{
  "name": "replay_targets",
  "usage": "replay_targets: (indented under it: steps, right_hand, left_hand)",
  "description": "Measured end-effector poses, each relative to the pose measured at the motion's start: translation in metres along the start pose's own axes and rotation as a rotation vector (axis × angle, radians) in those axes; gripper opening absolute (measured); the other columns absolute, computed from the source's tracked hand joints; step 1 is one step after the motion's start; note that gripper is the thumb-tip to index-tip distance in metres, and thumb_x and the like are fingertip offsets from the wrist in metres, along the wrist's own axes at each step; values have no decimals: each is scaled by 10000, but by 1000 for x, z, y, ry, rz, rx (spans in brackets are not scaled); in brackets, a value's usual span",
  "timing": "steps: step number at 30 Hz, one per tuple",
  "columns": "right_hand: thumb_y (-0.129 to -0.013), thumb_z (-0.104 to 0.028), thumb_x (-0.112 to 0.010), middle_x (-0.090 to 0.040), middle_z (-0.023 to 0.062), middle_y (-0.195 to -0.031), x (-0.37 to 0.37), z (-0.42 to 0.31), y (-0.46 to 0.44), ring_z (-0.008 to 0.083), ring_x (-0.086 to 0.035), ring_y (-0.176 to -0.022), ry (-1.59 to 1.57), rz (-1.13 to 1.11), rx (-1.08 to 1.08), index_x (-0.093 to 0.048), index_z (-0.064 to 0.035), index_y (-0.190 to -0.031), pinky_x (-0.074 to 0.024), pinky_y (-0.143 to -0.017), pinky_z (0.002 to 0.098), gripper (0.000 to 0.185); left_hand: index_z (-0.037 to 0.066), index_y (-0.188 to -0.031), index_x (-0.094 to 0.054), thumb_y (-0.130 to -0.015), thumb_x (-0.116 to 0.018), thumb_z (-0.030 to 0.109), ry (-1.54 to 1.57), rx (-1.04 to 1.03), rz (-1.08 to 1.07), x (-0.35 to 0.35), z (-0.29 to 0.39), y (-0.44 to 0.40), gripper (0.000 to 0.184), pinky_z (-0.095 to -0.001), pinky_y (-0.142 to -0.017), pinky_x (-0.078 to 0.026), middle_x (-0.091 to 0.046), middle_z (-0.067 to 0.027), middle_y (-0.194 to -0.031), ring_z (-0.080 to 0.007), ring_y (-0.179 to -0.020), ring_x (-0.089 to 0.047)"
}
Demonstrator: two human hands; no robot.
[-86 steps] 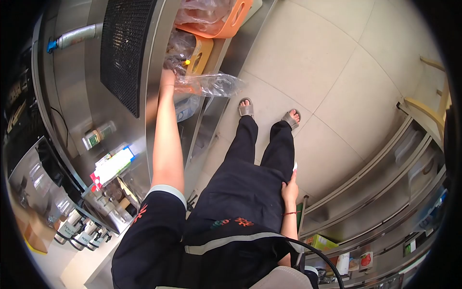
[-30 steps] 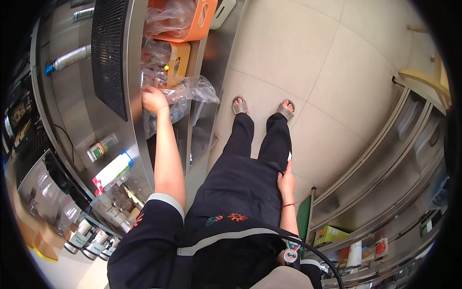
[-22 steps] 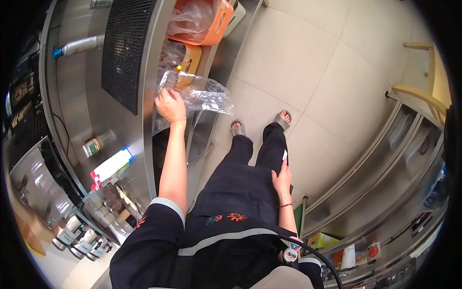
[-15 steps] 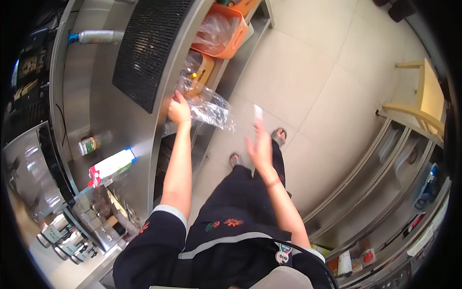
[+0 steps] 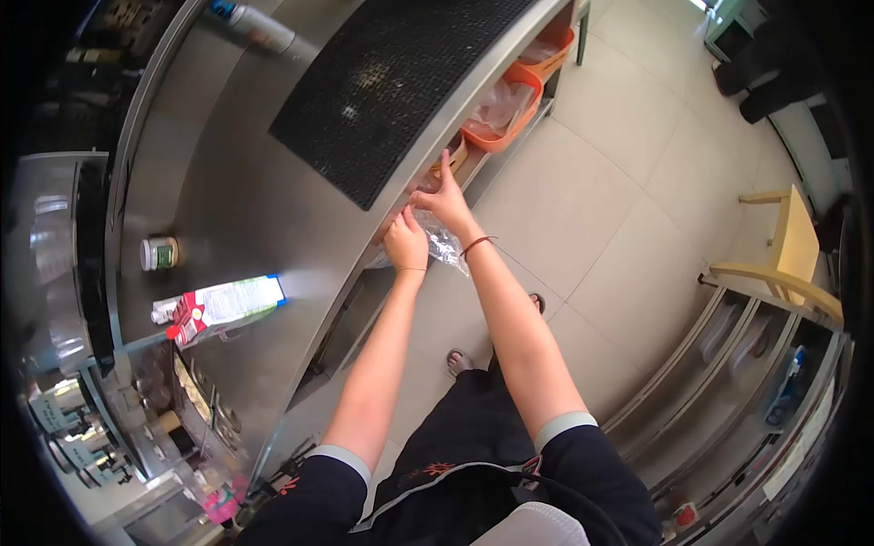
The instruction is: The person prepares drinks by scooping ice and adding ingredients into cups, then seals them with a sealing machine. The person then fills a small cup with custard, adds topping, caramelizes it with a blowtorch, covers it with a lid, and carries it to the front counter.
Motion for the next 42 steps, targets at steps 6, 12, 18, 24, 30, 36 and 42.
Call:
replay_targets:
  steps: [6,12,18,24,30,36,42]
  right_hand:
    - [-835,-91,-535,-533,159,-1127,-5,1,0,220,-596,-874,-77,99,-181,156,-101,-1376,-528,-691,321,877]
    - [-877,-167,-440,-617,110,-887,-19,-2,-23,194,-596,-822,442,363,-95,-235,13,-1306,-496,-644,316,509]
    - [-876,-216,-442,-595,129,-938,-45,35,-43,240,-570,-876,270,430,90,-403,39,-1223,-456,-739,341,433]
    - [-857,-221,-484,-567,158,-999,-52,30,-41,274,-538,-939,427,441,206,-413,48,-1207,-420,-806,366,447]
    - [-839,-226,-526,-538,186,-1060,-46,11,-20,308,-506,-1001,612,452,395,-423,57,-1192,-383,-873,390,464]
    - [-790,-170,-629,-558,181,-1006,-12,-2,34,270,-526,-949,945,817,597,-485,96,-1094,-396,-889,376,429]
    - [-814,-120,-618,-615,80,-899,-205,-71,275,147,-584,-780,111,87,192,-566,37,-994,-488,-713,271,244]
  left_hand:
    - [-17,-838,-523,-878,-491,93,623,111,3,-9,-35,32,121,-332,-674,-453,-581,-155,-760,-245,-716,-572]
    - [-2,-841,-580,-855,-514,75,442,2,-269,57,-25,85,103,-333,-687,-428,-587,-133,-795,-269,-773,-547]
    - [39,-959,-643,-832,-539,71,467,-67,-657,151,-41,178,168,-350,-751,-436,-620,-131,-861,-278,-793,-557]
    - [29,-981,-636,-857,-523,85,520,208,-836,212,-60,229,176,-304,-805,-428,-623,-117,-890,-231,-887,-571]
    - [-2,-1026,-604,-898,-489,110,818,574,-396,240,-73,208,205,-250,-744,-422,-585,-44,-839,-121,-798,-538]
    - [1,-1025,-605,-906,-485,126,1108,580,8,323,-114,174,211,-198,-646,-365,-507,27,-750,-62,-690,-440]
    - [2,-980,-636,-862,-548,106,893,299,178,459,-191,201,180,-234,-608,-339,-446,27,-611,-81,-619,-369]
Point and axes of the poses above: each hand's wrist, its own y-axis away from the middle knuckle, its own x-axis out of the back of the hand, z = x × y, the point moved 4 cm from there along -y, towards the middle knuckle
